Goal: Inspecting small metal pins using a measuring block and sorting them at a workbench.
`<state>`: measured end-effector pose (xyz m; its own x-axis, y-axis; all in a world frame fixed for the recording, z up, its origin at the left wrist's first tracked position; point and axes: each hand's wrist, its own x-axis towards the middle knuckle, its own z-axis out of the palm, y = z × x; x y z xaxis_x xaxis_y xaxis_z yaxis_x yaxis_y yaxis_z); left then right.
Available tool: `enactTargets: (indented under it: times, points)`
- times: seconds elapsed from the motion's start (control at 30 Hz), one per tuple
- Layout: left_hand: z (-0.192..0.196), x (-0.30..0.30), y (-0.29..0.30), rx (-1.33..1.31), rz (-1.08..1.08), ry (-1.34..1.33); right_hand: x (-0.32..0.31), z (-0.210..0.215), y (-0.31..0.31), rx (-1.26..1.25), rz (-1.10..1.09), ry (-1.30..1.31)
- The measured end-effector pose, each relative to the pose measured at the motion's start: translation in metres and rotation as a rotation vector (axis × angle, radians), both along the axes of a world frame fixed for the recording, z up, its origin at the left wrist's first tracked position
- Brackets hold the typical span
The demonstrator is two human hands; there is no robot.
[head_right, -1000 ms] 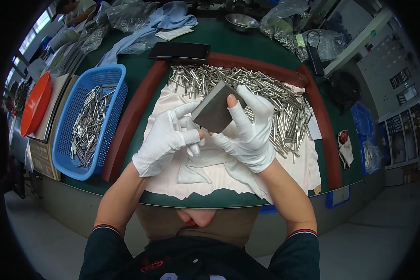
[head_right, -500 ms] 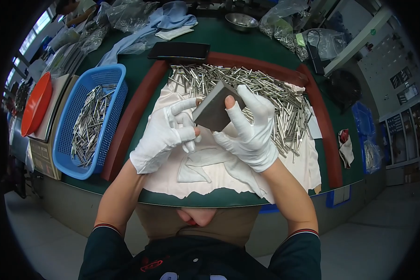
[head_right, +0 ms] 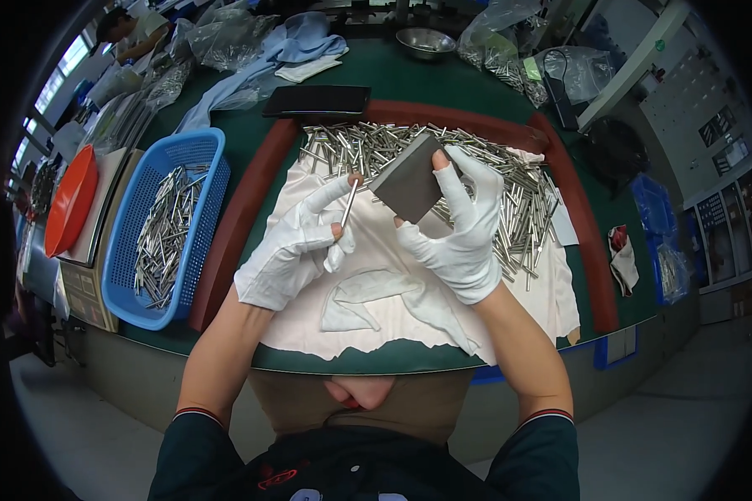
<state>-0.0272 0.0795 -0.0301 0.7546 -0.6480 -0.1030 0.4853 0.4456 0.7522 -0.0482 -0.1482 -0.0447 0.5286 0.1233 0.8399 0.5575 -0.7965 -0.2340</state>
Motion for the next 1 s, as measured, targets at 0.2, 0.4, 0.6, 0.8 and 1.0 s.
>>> enactTargets:
  times: [0.2,0.4,0.6,0.8,1.0]
  points:
    - [0.005,-0.003,0.000,0.058,0.005,-0.041,-0.002,0.000,0.000,0.013,0.005,0.009]
    - [0.008,0.001,0.004,0.787,0.283,-0.459,0.010,-0.001,-0.003,0.066,-0.099,-0.059]
    - [-0.012,0.017,0.010,1.400,0.555,-1.236,0.014,-0.002,-0.013,0.071,-0.150,-0.068]
    - [-0.013,0.021,0.014,1.501,0.619,-1.433,0.016,-0.001,-0.022,0.096,-0.177,-0.109]
    - [-0.019,0.025,0.008,1.607,0.463,-1.616,0.015,-0.003,-0.023,0.171,-0.181,-0.090]
